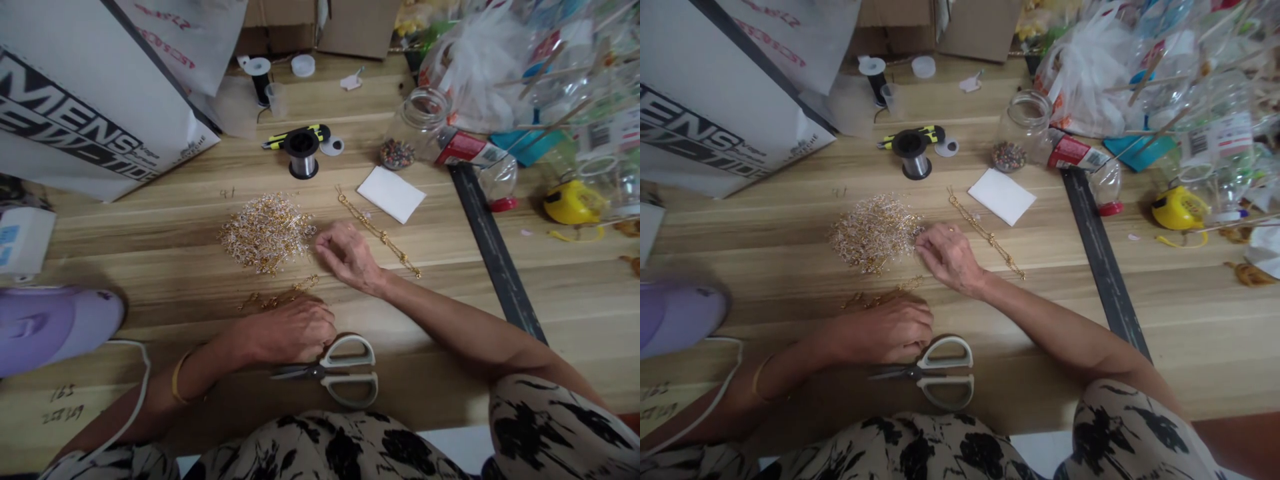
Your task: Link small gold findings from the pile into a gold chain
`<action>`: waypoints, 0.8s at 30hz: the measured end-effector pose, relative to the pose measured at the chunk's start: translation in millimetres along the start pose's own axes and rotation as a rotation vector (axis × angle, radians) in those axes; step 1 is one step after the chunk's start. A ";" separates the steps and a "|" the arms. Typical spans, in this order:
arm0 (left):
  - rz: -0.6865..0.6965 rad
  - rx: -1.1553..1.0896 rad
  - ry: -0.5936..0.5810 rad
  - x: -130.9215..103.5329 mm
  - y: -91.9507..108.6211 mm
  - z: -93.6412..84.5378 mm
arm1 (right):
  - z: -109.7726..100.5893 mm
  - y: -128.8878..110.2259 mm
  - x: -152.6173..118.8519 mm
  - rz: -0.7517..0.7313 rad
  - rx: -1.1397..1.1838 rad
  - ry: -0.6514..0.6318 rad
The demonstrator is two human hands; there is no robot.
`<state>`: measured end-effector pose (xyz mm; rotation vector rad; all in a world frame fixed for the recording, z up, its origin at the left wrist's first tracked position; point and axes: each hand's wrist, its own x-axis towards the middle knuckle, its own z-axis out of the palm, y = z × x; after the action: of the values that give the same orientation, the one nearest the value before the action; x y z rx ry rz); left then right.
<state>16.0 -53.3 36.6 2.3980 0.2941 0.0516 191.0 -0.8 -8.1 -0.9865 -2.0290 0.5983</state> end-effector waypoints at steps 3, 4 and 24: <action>-0.017 0.021 -0.025 -1.5 2.9 0.9 | 0.1 0.2 -0.1 -0.003 0.000 0.002; -0.024 0.031 -0.029 -2.1 4.2 1.6 | 0.2 0.4 -0.2 -0.001 0.001 0.000; -0.098 0.097 0.006 -7.5 14.4 3.7 | 0.0 -0.6 2.3 -0.034 0.005 0.032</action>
<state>12.0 -67.8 43.8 2.4758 0.4249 -0.0010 189.9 0.6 -6.6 -0.9511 -2.0108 0.5655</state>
